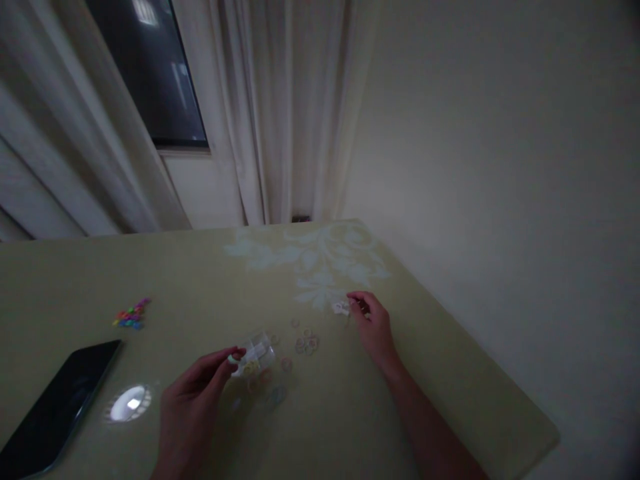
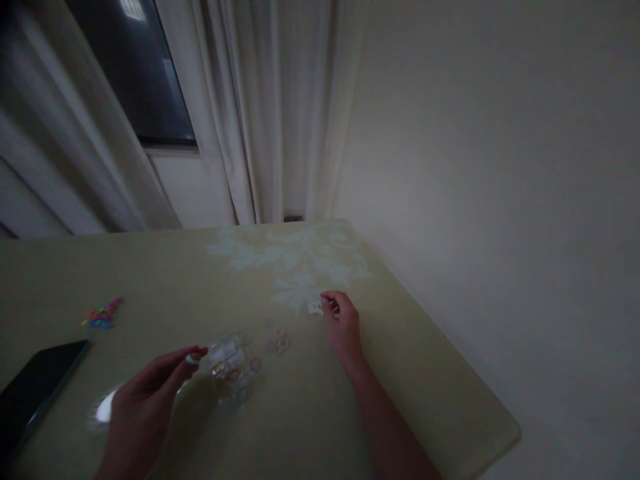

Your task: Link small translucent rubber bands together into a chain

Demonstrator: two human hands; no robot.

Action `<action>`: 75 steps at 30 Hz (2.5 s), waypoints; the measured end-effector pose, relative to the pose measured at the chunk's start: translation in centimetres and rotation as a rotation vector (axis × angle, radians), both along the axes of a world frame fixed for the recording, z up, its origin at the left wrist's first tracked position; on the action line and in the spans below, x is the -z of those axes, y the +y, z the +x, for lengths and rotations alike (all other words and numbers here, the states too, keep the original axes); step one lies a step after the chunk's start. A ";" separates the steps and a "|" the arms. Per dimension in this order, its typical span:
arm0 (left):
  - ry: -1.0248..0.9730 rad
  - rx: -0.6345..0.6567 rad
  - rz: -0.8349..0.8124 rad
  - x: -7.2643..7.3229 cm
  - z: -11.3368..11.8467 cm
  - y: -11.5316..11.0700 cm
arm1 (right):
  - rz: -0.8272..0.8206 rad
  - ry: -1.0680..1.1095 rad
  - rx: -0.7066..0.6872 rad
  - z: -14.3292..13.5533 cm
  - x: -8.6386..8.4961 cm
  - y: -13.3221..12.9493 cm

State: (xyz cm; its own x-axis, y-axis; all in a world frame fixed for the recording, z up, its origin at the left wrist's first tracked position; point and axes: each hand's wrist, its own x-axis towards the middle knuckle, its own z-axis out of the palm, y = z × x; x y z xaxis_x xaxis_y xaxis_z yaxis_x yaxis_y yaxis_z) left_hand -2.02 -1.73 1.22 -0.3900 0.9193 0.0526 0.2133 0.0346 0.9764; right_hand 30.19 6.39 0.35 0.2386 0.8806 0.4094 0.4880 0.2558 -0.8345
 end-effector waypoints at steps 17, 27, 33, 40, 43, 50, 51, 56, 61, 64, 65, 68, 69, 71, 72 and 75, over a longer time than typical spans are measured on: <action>0.014 0.100 0.195 -0.7 1.4 -1.3 | -0.070 -0.663 -0.776 -9.4 0.9 -8.4; 0.000 0.210 0.239 -0.7 2.0 -1.4 | -0.092 -0.761 -0.665 -9.9 1.8 -8.0; -0.025 0.332 0.329 -0.5 2.5 -1.2 | -0.151 -0.161 -0.636 -9.6 -0.7 -7.6; 0.055 0.399 0.430 0.4 3.2 -1.0 | -0.181 0.258 -0.746 -10.1 -2.0 -7.9; 0.076 0.376 0.464 0.6 3.2 -1.1 | -0.191 0.340 -0.772 -10.5 -1.8 -7.9; 0.139 0.274 0.450 0.7 3.5 -0.9 | -0.208 0.394 -0.747 -10.7 -1.9 -7.5; 0.147 0.285 0.456 0.7 3.5 -0.8 | -0.211 0.399 -0.738 -10.8 -1.8 -7.5; 0.142 0.364 0.403 1.2 3.2 -0.3 | -0.213 0.410 -0.690 -10.9 -0.6 -7.1; 0.085 0.260 0.336 1.1 2.5 0.0 | -0.151 -0.036 -0.664 -10.6 1.2 -6.5; 0.051 0.205 0.344 1.0 2.2 0.2 | -0.109 -0.352 -0.732 -10.4 2.0 -6.5; 0.043 0.193 0.347 1.0 2.2 0.2 | -0.101 -0.428 -0.748 -10.5 2.0 -6.6; 0.015 0.172 0.355 0.8 2.3 0.2 | -0.075 -0.623 -0.755 -10.8 1.7 -6.9; 0.003 0.176 0.358 0.7 2.4 0.2 | -0.065 -0.675 -0.751 -10.9 1.5 -7.0; 0.000 0.201 0.367 0.6 2.5 0.1 | -0.049 -0.742 -0.745 -11.1 1.2 -7.3; 0.013 0.219 0.375 0.6 2.5 0.1 | -0.045 -0.748 -0.748 -11.2 1.1 -7.4; 0.081 0.263 0.393 0.7 2.5 0.0 | -0.063 -0.592 -0.742 -11.1 1.0 -7.5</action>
